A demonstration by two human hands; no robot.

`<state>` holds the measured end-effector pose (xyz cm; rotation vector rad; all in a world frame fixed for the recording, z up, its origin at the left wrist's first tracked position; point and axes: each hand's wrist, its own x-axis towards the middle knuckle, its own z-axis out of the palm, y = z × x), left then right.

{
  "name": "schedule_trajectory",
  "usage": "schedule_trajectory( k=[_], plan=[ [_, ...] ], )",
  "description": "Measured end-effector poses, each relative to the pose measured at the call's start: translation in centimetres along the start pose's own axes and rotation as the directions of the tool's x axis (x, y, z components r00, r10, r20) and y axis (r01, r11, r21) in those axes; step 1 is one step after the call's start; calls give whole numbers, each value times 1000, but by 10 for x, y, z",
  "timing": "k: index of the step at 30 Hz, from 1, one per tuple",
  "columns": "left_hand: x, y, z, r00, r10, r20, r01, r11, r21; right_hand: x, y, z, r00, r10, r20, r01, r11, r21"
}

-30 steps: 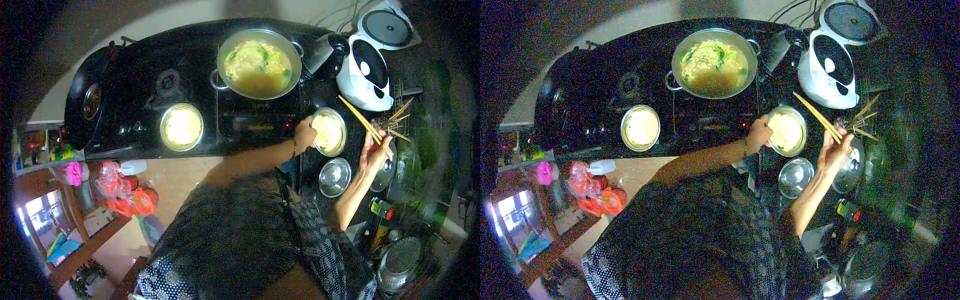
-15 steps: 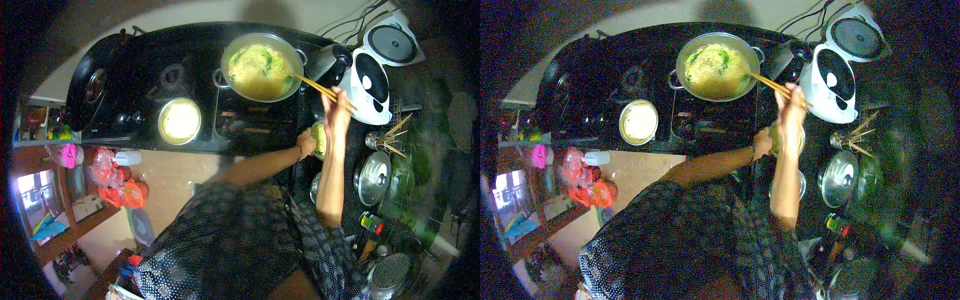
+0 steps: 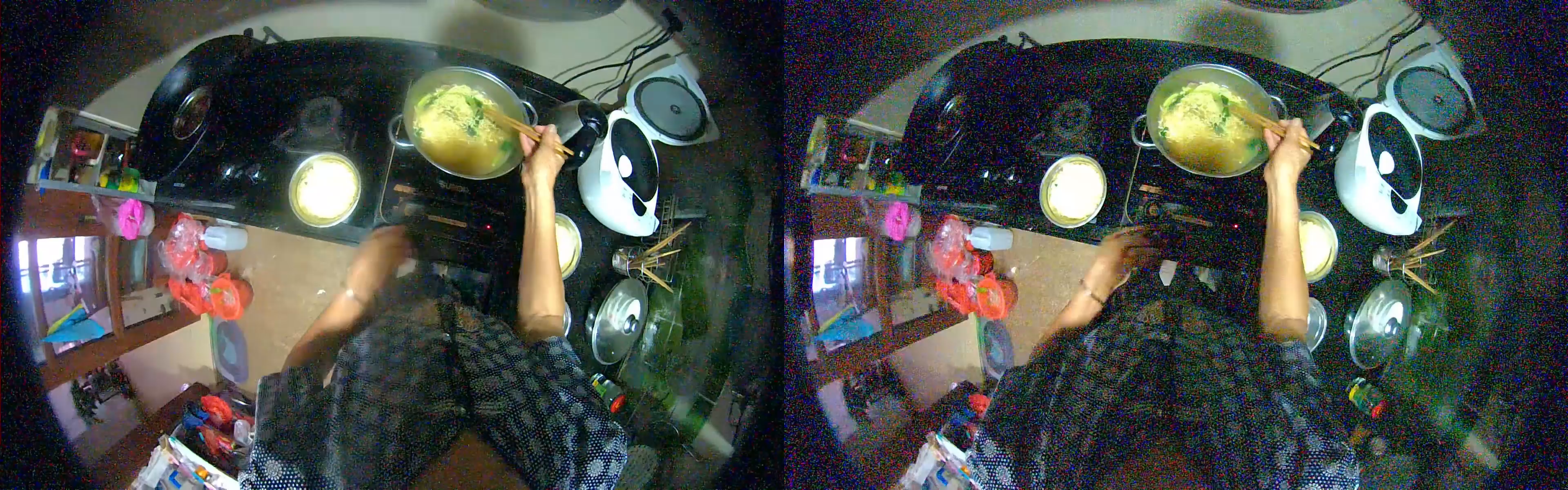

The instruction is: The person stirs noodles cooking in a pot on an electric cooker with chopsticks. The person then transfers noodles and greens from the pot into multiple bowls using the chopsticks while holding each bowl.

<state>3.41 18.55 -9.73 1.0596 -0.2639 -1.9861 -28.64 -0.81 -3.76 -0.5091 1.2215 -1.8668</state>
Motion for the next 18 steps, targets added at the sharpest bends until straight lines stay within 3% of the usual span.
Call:
schedule_trajectory(
  k=[1, 3, 6, 8, 9, 11, 13, 14, 16, 18],
  plan=[
    [0, 0, -30, 991, 64, -114, -72, 995, -70, -1, -8, -1, 1000, -6, 3, 6, 1000, 0],
    [-9, 14, -75, 909, 103, -403, -108, 994, 12, -7, -24, -1, 999, -31, 41, 30, 999, 22],
    [-16, 27, -123, 865, 60, -499, -152, 978, -145, -10, -39, 1, 991, -61, 120, 71, 994, -86],
    [-12, 50, -114, 772, 213, -599, -320, 944, -76, -12, -39, 6, 990, -71, 123, 93, 979, -182],
    [-6, 55, -116, 774, 214, -596, -321, 944, -79, -12, -39, 9, 988, -83, 127, 115, 954, -276],
    [7, 65, -118, 723, 327, -608, -423, 906, -16, -9, -26, 14, 991, -24, 134, 60, 961, -270],
    [14, 76, -110, 733, 324, -599, -428, 903, -35, -6, -6, 17, 983, -59, 174, 110, 947, -301],
    [15, 79, -98, 692, 345, -634, -453, 892, -9, -8, 1, 21, 984, -96, 150, 141, 935, -325],
    [18, 81, -97, 650, 366, -666, -475, 880, 20, -5, 9, 23, 990, -83, 113, 109, 964, -242],
    [23, 81, -105, 690, 471, -549, -512, 854, 90, -4, 8, 22, 995, -73, 62, 81, 988, -134]
  ],
)
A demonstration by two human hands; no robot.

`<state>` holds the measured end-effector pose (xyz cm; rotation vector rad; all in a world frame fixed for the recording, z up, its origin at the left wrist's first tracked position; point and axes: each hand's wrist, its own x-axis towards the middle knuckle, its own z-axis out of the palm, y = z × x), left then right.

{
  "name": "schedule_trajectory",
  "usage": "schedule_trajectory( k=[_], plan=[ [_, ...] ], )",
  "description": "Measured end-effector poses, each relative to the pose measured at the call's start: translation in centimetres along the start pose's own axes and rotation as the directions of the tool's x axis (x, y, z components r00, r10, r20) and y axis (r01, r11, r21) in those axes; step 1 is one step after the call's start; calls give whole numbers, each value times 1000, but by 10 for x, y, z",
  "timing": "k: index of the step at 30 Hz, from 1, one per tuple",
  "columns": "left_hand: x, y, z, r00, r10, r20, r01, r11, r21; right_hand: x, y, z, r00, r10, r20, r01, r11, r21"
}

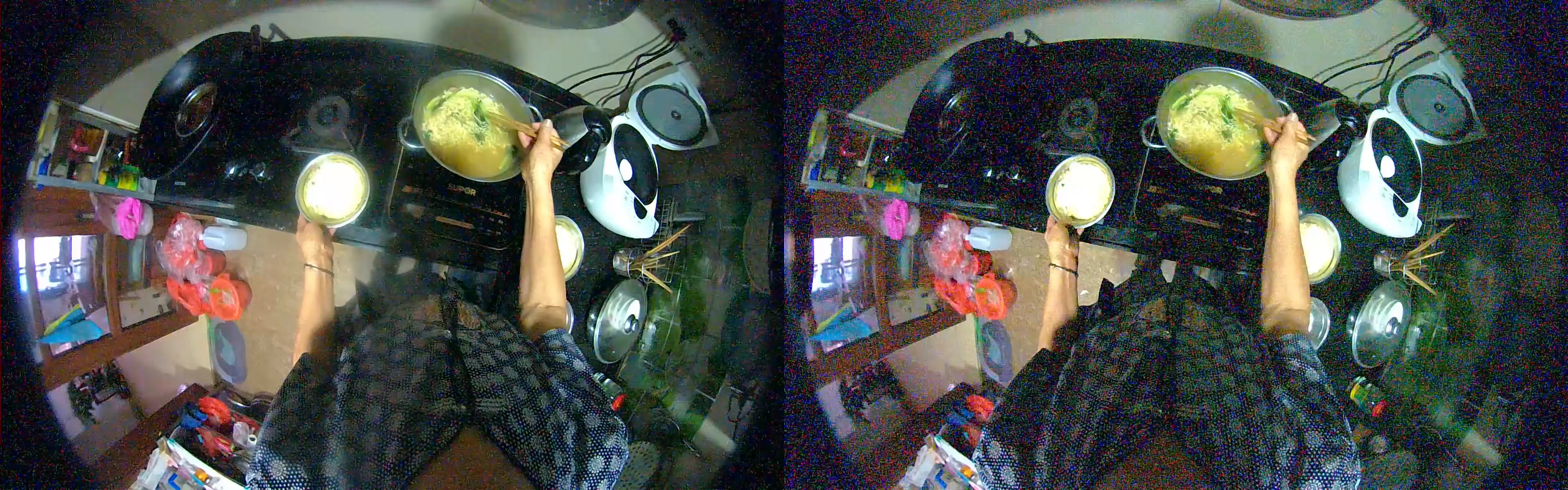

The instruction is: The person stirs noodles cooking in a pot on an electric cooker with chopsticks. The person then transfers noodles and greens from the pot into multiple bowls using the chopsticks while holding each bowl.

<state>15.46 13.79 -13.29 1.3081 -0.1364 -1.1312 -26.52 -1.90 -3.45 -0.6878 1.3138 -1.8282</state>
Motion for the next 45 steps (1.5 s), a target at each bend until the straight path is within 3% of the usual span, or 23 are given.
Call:
schedule_trajectory(
  k=[2, 3, 7, 10, 14, 17, 22, 25, 34, 37, 40, 42, 45],
  plan=[
    [1, 1, -2, 1000, 7, 0, -7, 1000, 2, 3, -10, -4, 999, 12, -35, -10, 998, 65],
    [0, 2, -2, 1000, 17, 0, -17, 1000, 2, 5, -17, -8, 999, -6, 51, 1, 996, 88],
    [-2, 2, 4, 995, 67, -73, -68, 998, -11, 8, -27, -13, 998, -46, -34, 47, 998, 36],
    [-8, 13, 11, 996, 69, -53, -65, 995, 74, 4, -20, -13, 993, -50, 104, 57, 996, -65],
    [-29, 33, 34, 996, 68, 50, -67, 997, -31, 2, 17, -9, 977, -46, 210, 87, 977, -194],
    [-40, 46, 57, 988, 23, 156, -26, 999, 19, -8, 8, 4, 998, -68, 3, 68, 997, -32],
    [-66, 62, 92, 953, -13, 302, 28, 999, -45, 4, -8, -8, 998, 58, -18, -50, 949, 313],
    [-67, 58, 103, 938, -45, 343, 48, 999, 1, 5, -18, -13, 999, 44, 11, -46, 961, 273],
    [-69, 47, 109, 924, -100, 370, 78, 994, 73, -12, 5, -11, 992, 9, 124, 5, 994, -110],
    [-72, 47, 112, 930, -103, 353, 92, 995, 47, -10, 14, -7, 998, -21, 57, 25, 998, -62],
    [-83, 54, 120, 943, -110, 314, 108, 994, 23, -4, 5, -9, 996, 88, -8, -85, 975, 206],
    [-82, 53, 118, 950, -121, 289, 118, 993, 28, 0, -10, -14, 998, 56, 3, -55, 968, 246],
    [-73, 47, 110, 910, -87, 405, 85, 996, 22, 0, -36, -22, 1000, -22, -5, 23, 968, 251]
  ],
)
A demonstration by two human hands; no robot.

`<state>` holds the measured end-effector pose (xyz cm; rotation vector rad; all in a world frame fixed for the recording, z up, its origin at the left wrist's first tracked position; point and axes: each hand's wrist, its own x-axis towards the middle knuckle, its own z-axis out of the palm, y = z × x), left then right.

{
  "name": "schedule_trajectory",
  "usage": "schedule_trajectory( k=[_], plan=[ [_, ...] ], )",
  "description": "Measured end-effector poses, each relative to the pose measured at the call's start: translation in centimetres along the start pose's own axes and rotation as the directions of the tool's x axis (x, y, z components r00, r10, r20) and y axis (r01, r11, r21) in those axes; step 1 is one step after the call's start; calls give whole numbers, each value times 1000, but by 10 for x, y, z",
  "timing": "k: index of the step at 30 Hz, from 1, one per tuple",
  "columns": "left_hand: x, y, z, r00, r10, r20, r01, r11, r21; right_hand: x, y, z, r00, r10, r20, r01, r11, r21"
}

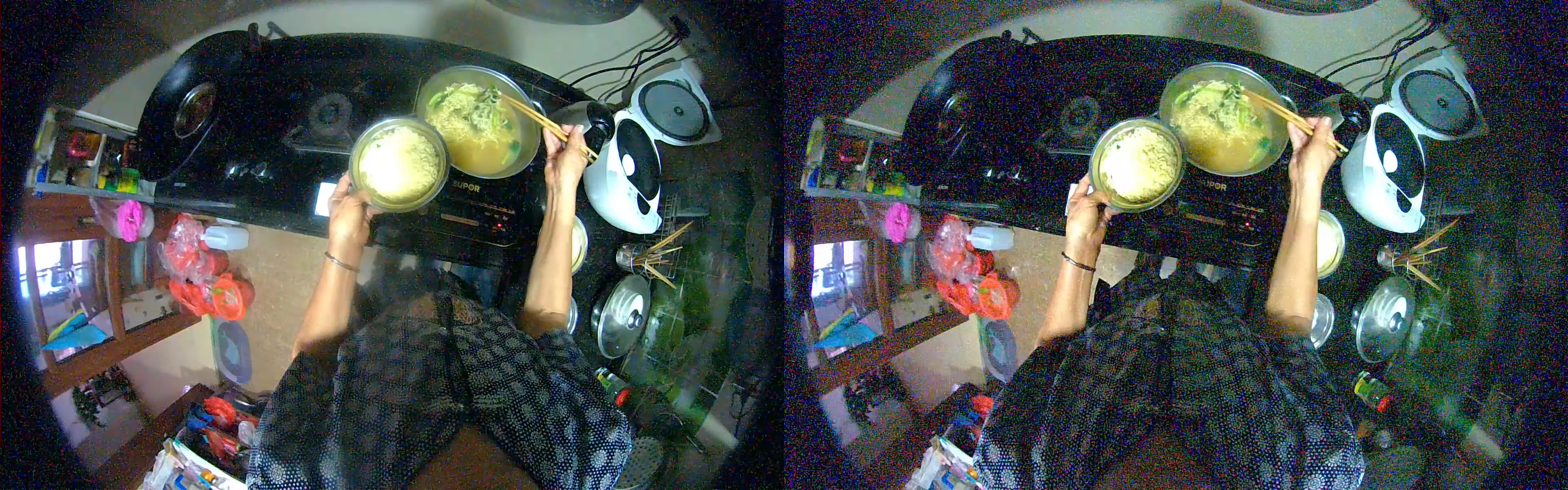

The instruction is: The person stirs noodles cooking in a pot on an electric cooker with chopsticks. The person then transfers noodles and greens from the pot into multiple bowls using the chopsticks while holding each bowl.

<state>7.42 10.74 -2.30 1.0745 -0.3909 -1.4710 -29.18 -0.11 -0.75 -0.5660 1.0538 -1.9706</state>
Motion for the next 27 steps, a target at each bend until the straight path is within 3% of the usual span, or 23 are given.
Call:
schedule_trajectory(
  k=[4, 7, 14, 18, 20, 23, 27],
  plan=[
    [-3, 6, 10, 1000, -1, -12, 1, 1000, 2, 1, -12, -12, 999, -33, 13, 34, 992, -119],
    [-2, 4, 15, 999, -15, -34, 15, 1000, 1, -2, 0, -18, 1000, -16, -20, 7, 932, -363],
    [2, -2, 17, 999, -39, -9, 40, 999, 28, -2, 46, -10, 998, -46, -53, 26, 944, -328],
    [2, -2, 22, 999, -37, -23, 37, 999, 11, -3, 39, -7, 996, -11, -89, -13, 966, -260],
    [3, -1, 22, 1000, -23, -17, 23, 1000, 11, -5, 29, -4, 993, 37, -109, -51, 991, -126],
    [7, -3, 19, 999, -16, 41, 16, 1000, -16, -3, 13, -1, 997, 30, -72, -35, 997, -68],
    [4, 2, 32, 1000, -27, -4, 27, 998, 48, -10, -17, 16, 1000, 12, -16, -12, 1000, -3]
  ],
)
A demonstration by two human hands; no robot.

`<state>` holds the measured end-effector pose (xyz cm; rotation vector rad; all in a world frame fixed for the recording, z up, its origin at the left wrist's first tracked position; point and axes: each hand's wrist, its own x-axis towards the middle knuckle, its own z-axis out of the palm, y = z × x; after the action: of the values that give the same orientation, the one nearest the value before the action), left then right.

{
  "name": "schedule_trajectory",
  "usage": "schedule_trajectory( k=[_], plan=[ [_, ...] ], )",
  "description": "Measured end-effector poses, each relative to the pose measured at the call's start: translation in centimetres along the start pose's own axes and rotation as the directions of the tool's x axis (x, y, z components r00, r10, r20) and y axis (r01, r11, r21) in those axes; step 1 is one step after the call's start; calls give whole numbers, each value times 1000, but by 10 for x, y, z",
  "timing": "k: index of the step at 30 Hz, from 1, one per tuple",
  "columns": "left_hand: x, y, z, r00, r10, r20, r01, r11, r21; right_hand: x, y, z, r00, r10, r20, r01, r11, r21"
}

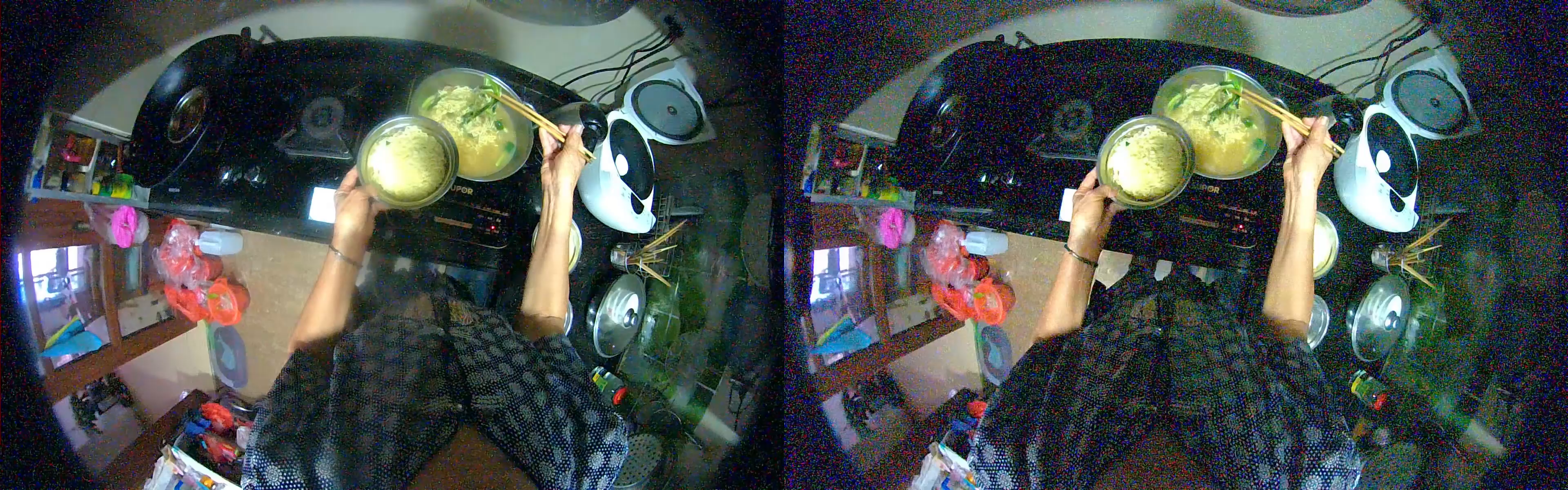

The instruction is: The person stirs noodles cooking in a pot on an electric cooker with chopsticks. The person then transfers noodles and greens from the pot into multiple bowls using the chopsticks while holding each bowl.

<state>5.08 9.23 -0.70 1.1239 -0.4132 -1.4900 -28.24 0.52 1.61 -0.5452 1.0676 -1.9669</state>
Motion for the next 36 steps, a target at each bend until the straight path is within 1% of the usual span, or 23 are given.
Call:
schedule_trajectory(
  k=[1, 3, 6, 9, 11, 13, 14, 15, 17, 19, 20, 21, 22, 23, 25, 27, 29, 31, 32, 33, 35, 36],
  plan=[
    [2, -1, 0, 1000, 9, 8, -9, 1000, 11, -1, -8, 5, 1000, -7, 28, 6, 1000, 14],
    [6, -4, 1, 1000, 18, 17, -19, 1000, 23, -2, -24, 15, 1000, -18, 24, 17, 1000, 10],
    [13, -9, 5, 999, 22, 48, -25, 999, 48, -5, -50, 33, 993, -93, 69, 89, 995, 50],
    [21, -14, 12, 998, 2, 70, -2, 1000, 8, -12, -79, 55, 987, -117, 107, 109, 991, 76],
    [29, -19, 17, 992, 39, 123, -36, 999, -31, -15, -96, 67, 983, -160, 91, 154, 985, 75],
    [32, -17, 25, 993, 25, 118, -22, 999, -25, -17, -111, 76, 975, -185, 121, 172, 978, 115],
    [35, -16, 29, 996, 8, 92, -8, 1000, 1, -19, -118, 80, 964, -205, 171, 187, 975, 118],
    [36, -16, 33, 998, -9, 65, 7, 1000, 27, -24, -124, 87, 966, -211, 147, 195, 974, 116],
    [41, -18, 40, 998, -7, 62, 5, 1000, 31, -31, -131, 94, 963, -212, 164, 187, 970, 156],
    [47, -21, 44, 998, 9, 60, -10, 1000, 21, -38, -128, 95, 962, -210, 175, 183, 970, 158],
    [48, -24, 45, 995, 34, 93, -32, 999, -30, -40, -120, 92, 959, -189, 210, 162, 977, 139],
    [49, -25, 45, 995, 33, 91, -31, 999, -31, -41, -111, 86, 956, -166, 244, 141, 983, 117],
    [49, -26, 46, 992, 50, 112, -45, 998, -40, -44, -102, 76, 956, -65, 285, 64, 998, 10],
    [51, -26, 46, 989, 68, 133, -62, 997, -51, -41, -92, 63, 934, 71, 351, -37, 994, -104],
    [48, -25, 50, 988, 93, 124, -85, 994, -70, -53, -77, 57, 927, 189, 324, -71, 936, -345],
    [48, -24, 51, 987, 115, 111, -105, 991, -87, -58, -77, 46, 933, 189, 307, -79, 938, -337],
    [48, -23, 52, 992, 111, 63, -109, 993, -36, -54, -84, 31, 941, 179, 286, -89, 949, -303],
    [46, -22, 51, 989, 130, 72, -131, 991, 12, -51, -91, 22, 936, 97, 340, -4, 965, -262],
    [46, -20, 51, 984, 155, 83, -159, 986, 52, -48, -91, 16, 941, 62, 332, 45, 951, -306],
    [44, -18, 50, 984, 154, 88, -159, 986, 55, -44, -90, 11, 943, 58, 328, 47, 952, -304],
    [41, -14, 49, 979, 154, 131, -160, 986, 35, -36, -81, 2, 963, 30, 268, 116, 850, -514],
    [41, -15, 46, 979, 150, 136, -158, 986, 51, -30, -69, -3, 962, 42, 269, 103, 859, -502]
  ],
)
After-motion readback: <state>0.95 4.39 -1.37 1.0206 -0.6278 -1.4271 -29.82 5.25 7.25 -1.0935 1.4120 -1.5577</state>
